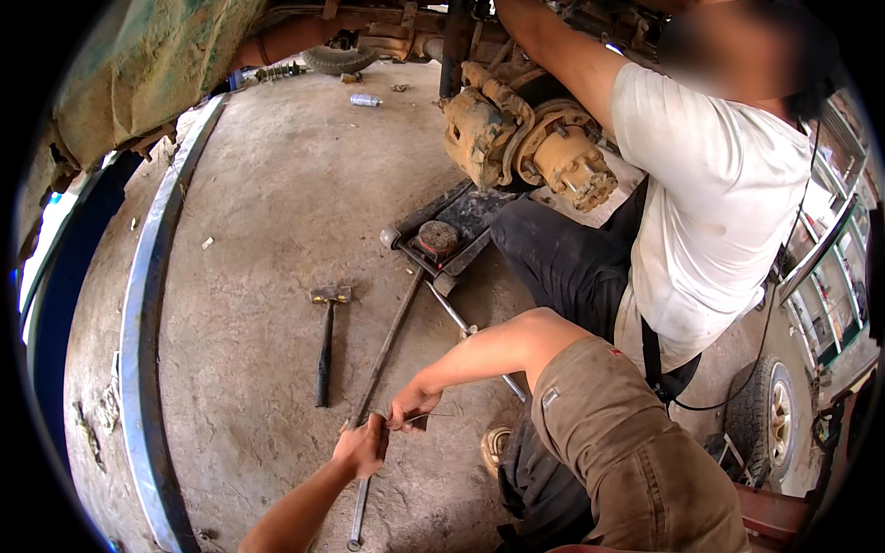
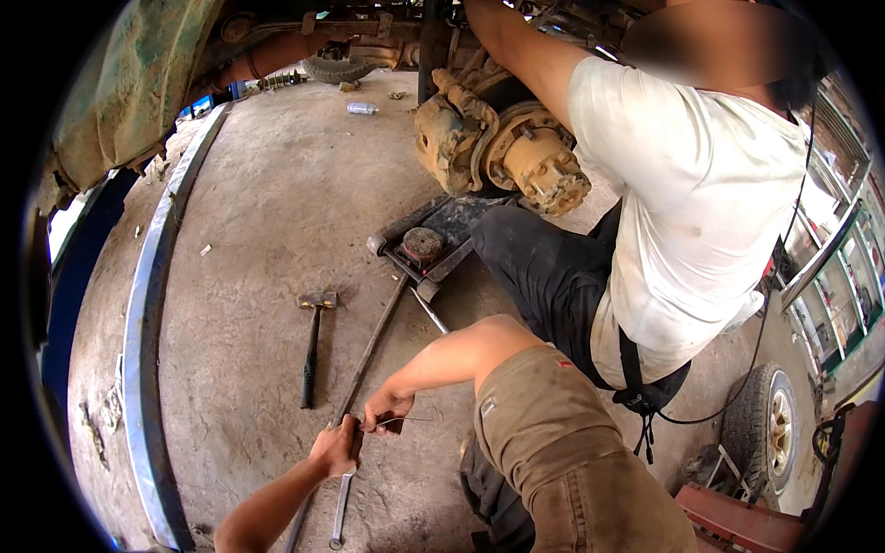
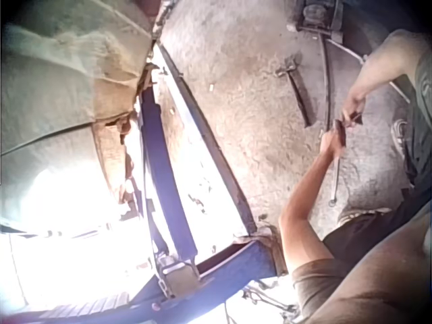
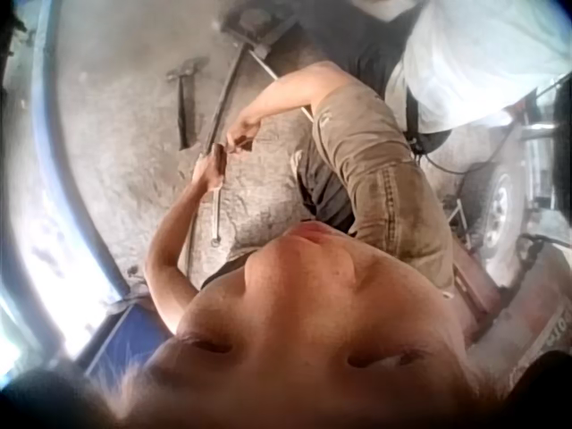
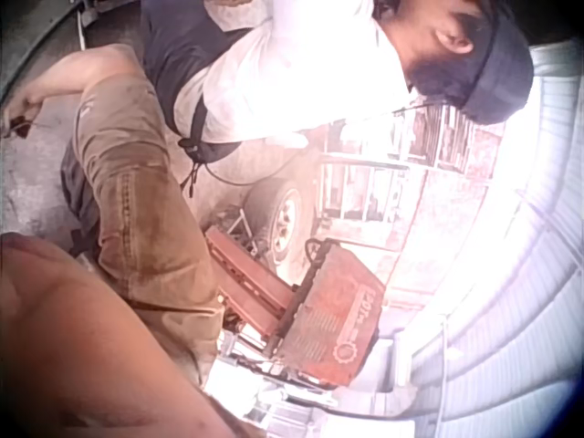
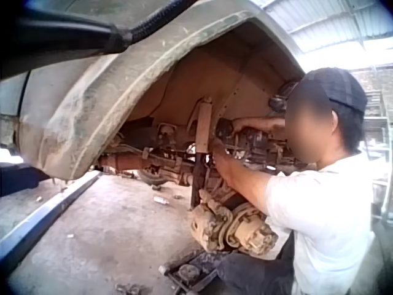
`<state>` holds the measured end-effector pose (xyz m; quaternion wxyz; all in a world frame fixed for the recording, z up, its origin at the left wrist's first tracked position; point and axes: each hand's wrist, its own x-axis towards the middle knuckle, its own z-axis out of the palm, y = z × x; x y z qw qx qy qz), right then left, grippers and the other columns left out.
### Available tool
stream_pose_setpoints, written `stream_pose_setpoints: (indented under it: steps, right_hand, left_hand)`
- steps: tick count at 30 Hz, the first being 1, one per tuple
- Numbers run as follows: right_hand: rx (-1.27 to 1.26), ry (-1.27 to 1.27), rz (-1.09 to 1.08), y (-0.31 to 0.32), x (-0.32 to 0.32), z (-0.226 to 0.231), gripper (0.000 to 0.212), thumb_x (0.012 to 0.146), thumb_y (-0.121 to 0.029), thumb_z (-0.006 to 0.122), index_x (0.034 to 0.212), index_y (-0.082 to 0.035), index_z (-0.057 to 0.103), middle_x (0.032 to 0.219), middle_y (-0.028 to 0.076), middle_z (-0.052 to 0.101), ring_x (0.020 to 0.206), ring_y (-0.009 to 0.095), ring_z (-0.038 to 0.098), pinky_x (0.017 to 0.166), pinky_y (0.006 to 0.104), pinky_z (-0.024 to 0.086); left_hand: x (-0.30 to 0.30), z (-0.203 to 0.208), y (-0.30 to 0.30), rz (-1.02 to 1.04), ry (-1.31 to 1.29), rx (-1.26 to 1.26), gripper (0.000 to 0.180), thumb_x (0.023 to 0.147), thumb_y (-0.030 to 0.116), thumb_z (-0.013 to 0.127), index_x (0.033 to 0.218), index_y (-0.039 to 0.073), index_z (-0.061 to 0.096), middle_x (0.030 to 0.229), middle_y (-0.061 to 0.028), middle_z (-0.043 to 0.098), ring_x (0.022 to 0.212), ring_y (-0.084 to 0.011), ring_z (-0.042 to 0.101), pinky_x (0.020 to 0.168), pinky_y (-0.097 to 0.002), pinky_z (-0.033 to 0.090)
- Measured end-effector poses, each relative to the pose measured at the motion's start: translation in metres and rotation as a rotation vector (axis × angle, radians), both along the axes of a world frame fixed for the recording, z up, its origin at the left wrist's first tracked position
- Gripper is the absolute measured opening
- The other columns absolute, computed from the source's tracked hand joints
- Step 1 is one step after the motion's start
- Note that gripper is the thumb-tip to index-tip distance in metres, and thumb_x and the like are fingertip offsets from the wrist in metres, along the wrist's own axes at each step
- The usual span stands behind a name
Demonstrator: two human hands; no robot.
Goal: The person sits on the floor and repeatedly bends, twists, and manipulates a small metal wire or rod with their hands. A coworker works on a vehicle's wheel hub in the background.
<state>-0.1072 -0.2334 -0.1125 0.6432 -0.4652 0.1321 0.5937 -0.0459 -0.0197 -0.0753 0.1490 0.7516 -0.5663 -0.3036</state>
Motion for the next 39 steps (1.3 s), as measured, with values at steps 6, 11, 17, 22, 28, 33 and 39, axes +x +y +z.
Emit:
stream_pose_setpoints:
  steps: [6, 11, 17, 22, 28, 33, 39]
  right_hand:
    - [0.054, 0.039, -0.011, 0.002, 0.002, -0.004, 0.023, 0.096, -0.026, 0.056, 0.077, -0.015, 0.048, 0.067, -0.003, 0.047, 0.064, 0.014, 0.053, 0.063, 0.0318, 0.046]
    - [0.084, 0.065, -0.147, 0.007, -0.005, -0.005, 0.023, 0.097, -0.021, 0.053, 0.077, -0.013, 0.047, 0.067, -0.003, 0.046, 0.063, 0.015, 0.05, 0.063, 0.0296, 0.045]
    - [0.086, 0.091, -0.339, 0.012, -0.01, 0.009, 0.025, 0.096, -0.022, 0.056, 0.075, -0.011, 0.048, 0.068, 0.0, 0.048, 0.066, 0.018, 0.053, 0.063, 0.0334, 0.047]
    - [0.125, 0.129, -0.555, 0.015, -0.012, 0.02, 0.028, 0.098, -0.027, 0.054, 0.077, -0.009, 0.05, 0.07, 0.002, 0.051, 0.07, 0.019, 0.056, 0.063, 0.0343, 0.049]
    - [-0.009, 0.202, -0.502, 0.012, -0.016, 0.031, 0.021, 0.095, -0.021, 0.052, 0.078, -0.008, 0.052, 0.073, 0.006, 0.057, 0.069, 0.02, 0.056, 0.063, 0.0338, 0.049]
    - [0.09, 0.273, -0.502, 0.001, -0.022, 0.034, 0.017, 0.09, -0.017, 0.052, 0.076, -0.008, 0.054, 0.072, 0.006, 0.058, 0.067, 0.02, 0.056, 0.064, 0.034, 0.049]
    - [0.199, 0.134, -0.451, -0.012, -0.013, 0.037, 0.016, 0.095, -0.025, 0.055, 0.085, -0.012, 0.058, 0.077, -0.001, 0.055, 0.074, 0.016, 0.055, 0.071, 0.0331, 0.047]
  left_hand:
    - [0.005, 0.002, -0.003, -0.031, -0.043, 0.062, 0.026, 0.095, 0.025, 0.047, 0.107, 0.004, 0.037, 0.086, -0.024, 0.068, 0.087, -0.0434, 0.064, 0.079, -0.054, 0.044]
    - [0.009, 0.008, -0.006, -0.072, -0.04, 0.085, 0.027, 0.094, 0.025, 0.047, 0.107, 0.003, 0.037, 0.088, -0.0248, 0.067, 0.087, -0.0431, 0.065, 0.075, -0.052, 0.048]
    - [0.018, 0.017, -0.009, -0.076, -0.03, 0.008, 0.027, 0.094, 0.024, 0.048, 0.106, 0.002, 0.038, 0.085, -0.0252, 0.066, 0.085, -0.0437, 0.064, 0.071, -0.0529, 0.048]
    - [0.02, 0.009, -0.002, 0.011, 0.014, -0.024, 0.026, 0.094, 0.023, 0.048, 0.106, 0.002, 0.039, 0.083, -0.0247, 0.066, 0.082, -0.0438, 0.063, 0.068, -0.0536, 0.048]
    - [0.014, -0.006, 0.003, 0.038, 0.015, -0.135, 0.024, 0.095, 0.022, 0.047, 0.106, 0.002, 0.039, 0.082, -0.0251, 0.065, 0.08, -0.0444, 0.063, 0.068, -0.0537, 0.048]
    - [0.01, 0.011, -0.006, 0.009, 0.0, -0.149, 0.024, 0.094, 0.021, 0.049, 0.106, 0.003, 0.039, 0.081, -0.0247, 0.065, 0.08, -0.0445, 0.063, 0.067, -0.0524, 0.049]
    - [0.03, 0.014, -0.01, -0.01, -0.094, -0.141, 0.033, 0.088, 0.019, 0.056, 0.114, 0.004, 0.042, 0.085, -0.0215, 0.065, 0.079, -0.0408, 0.065, 0.066, -0.0485, 0.05]
